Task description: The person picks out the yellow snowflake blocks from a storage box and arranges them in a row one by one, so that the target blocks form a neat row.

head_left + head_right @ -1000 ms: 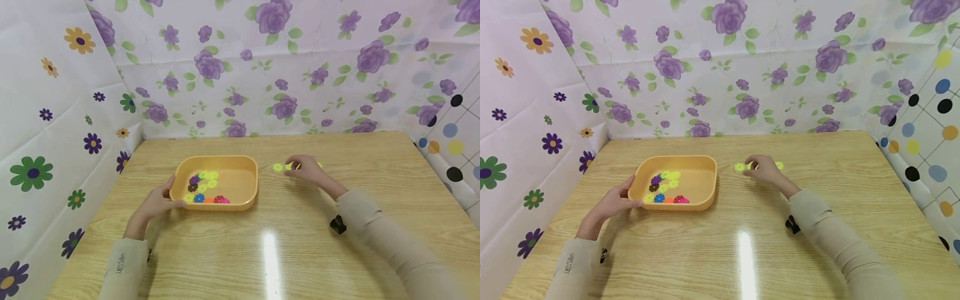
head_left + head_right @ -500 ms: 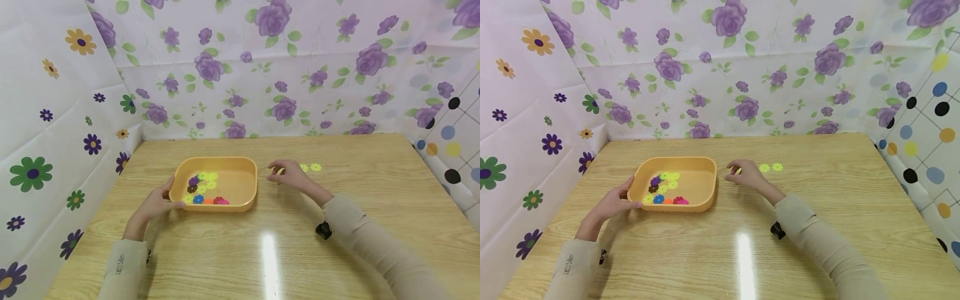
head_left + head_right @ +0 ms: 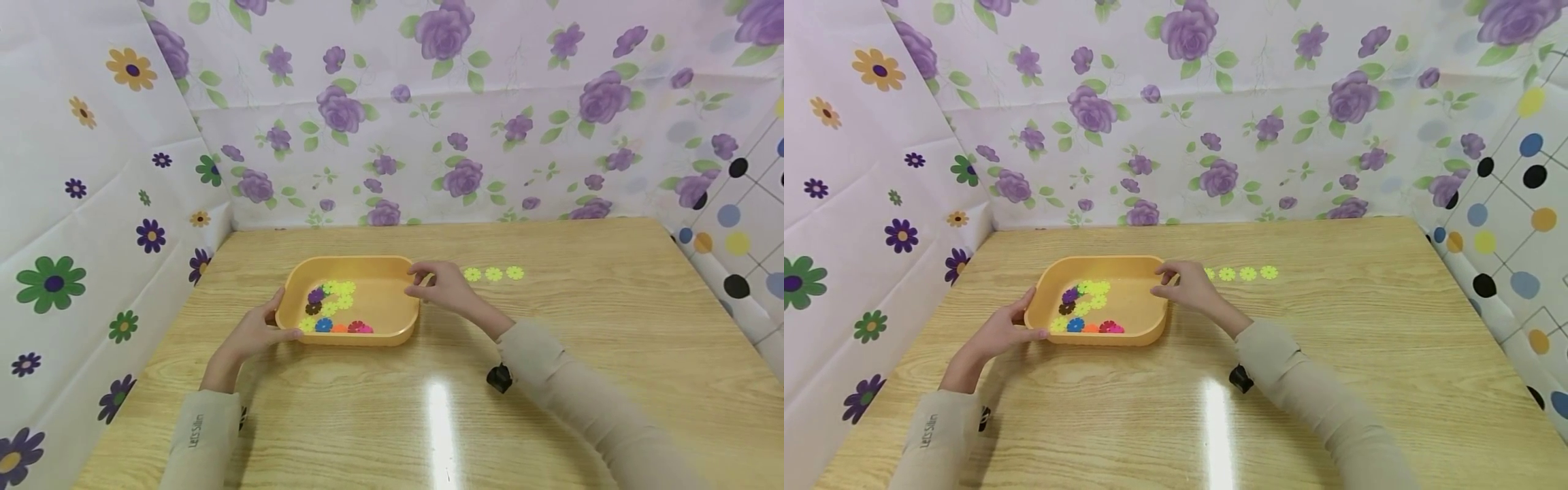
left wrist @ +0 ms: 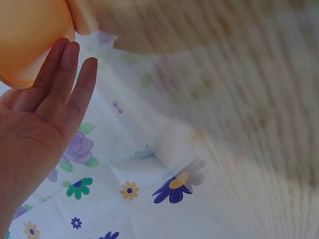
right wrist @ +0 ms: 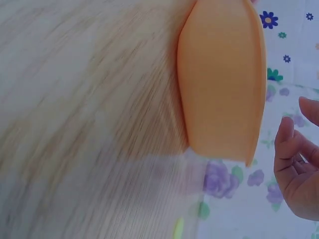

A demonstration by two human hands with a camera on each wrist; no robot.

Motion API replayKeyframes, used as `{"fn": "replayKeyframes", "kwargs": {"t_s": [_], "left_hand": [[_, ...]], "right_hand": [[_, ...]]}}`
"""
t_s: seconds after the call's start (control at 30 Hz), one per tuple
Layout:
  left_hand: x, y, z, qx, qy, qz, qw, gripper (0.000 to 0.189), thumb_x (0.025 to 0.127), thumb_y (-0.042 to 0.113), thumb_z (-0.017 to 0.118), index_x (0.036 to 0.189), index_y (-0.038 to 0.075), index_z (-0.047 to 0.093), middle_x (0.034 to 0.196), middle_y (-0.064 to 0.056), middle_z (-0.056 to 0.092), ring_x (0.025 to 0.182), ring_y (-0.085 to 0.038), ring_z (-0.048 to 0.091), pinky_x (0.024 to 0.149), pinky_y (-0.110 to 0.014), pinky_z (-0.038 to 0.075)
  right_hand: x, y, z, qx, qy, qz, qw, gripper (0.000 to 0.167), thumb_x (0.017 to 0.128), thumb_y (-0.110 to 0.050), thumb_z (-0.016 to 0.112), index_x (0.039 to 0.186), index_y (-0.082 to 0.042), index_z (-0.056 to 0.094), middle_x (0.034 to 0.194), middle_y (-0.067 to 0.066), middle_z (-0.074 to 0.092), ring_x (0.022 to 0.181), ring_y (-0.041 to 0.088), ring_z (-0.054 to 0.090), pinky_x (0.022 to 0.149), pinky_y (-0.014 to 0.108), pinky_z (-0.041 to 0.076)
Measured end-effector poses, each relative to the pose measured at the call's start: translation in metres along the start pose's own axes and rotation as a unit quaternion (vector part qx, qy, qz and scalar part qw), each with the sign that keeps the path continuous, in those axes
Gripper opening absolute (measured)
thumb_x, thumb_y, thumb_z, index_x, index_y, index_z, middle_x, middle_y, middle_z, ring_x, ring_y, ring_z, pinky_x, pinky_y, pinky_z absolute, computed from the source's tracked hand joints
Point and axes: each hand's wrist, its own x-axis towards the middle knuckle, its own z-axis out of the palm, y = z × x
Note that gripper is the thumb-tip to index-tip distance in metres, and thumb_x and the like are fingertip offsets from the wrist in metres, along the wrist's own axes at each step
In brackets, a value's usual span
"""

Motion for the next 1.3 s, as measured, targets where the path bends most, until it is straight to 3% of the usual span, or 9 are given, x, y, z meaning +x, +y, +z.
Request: {"fn": "replayKeyframes", "kwargs": {"t_s": [0.37,0.53,0.73,0.9,1.03,1.3], "left_hand": [[0.0,-0.001,0.0,0.004,-0.002,-0.005,1.0,0.099,0.076,0.032,0.074,0.145,0.002,0.008,0.133,-0.028,0.04,0.107,-0.032,0.051,0.094,-0.048,0.037],[0.0,-0.001,0.0,-0.004,-0.002,0.003,1.0,0.1,0.076,0.032,0.074,0.145,0.002,0.009,0.135,-0.027,0.039,0.107,-0.033,0.052,0.093,-0.047,0.038],[0.001,-0.001,0.0,-0.006,-0.003,-0.001,1.0,0.1,0.076,0.032,0.074,0.145,0.002,0.009,0.136,-0.027,0.037,0.108,-0.033,0.051,0.093,-0.047,0.038],[0.001,-0.002,0.0,-0.008,-0.006,0.003,0.9999,0.098,0.077,0.03,0.073,0.145,0.002,0.008,0.138,-0.027,0.034,0.107,-0.033,0.051,0.093,-0.047,0.038],[0.002,-0.001,0.0,-0.011,-0.008,0.01,0.9999,0.098,0.077,0.03,0.073,0.144,0.001,0.008,0.139,-0.027,0.033,0.108,-0.033,0.051,0.092,-0.047,0.039],[0.001,0.0,0.0,-0.014,-0.008,0.009,0.9998,0.099,0.077,0.029,0.074,0.144,0.0,0.008,0.136,-0.029,0.035,0.108,-0.034,0.051,0.091,-0.047,0.039]], "right_hand": [[0.014,-0.018,0.043,0.002,-0.014,-0.001,0.9999,0.04,0.08,-0.014,0.071,0.115,0.002,0.06,0.093,0.014,0.061,0.068,0.034,0.063,0.052,0.025,0.049],[0.021,-0.018,0.06,-0.015,-0.012,-0.011,0.9997,0.042,0.079,-0.014,0.072,0.115,0.003,0.059,0.099,0.021,0.061,0.068,0.027,0.062,0.059,0.024,0.049],[0.032,-0.012,0.082,-0.055,-0.01,-0.008,0.9984,0.048,0.078,-0.025,0.073,0.117,0.0,0.059,0.102,0.018,0.062,0.073,0.02,0.061,0.067,0.026,0.049],[0.037,-0.011,0.094,-0.079,-0.028,0.026,0.9962,0.054,0.078,-0.031,0.072,0.121,-0.004,0.057,0.109,0.014,0.06,0.087,0.021,0.058,0.074,0.03,0.047],[0.041,-0.018,0.1,-0.097,-0.043,0.058,0.9927,0.055,0.079,-0.024,0.072,0.126,-0.004,0.054,0.119,0.013,0.057,0.104,0.026,0.053,0.084,0.036,0.044],[0.05,-0.021,0.109,-0.129,-0.05,0.102,0.9851,0.056,0.079,-0.024,0.072,0.128,-0.007,0.053,0.127,0.009,0.053,0.115,0.027,0.047,0.095,0.038,0.038]]}}
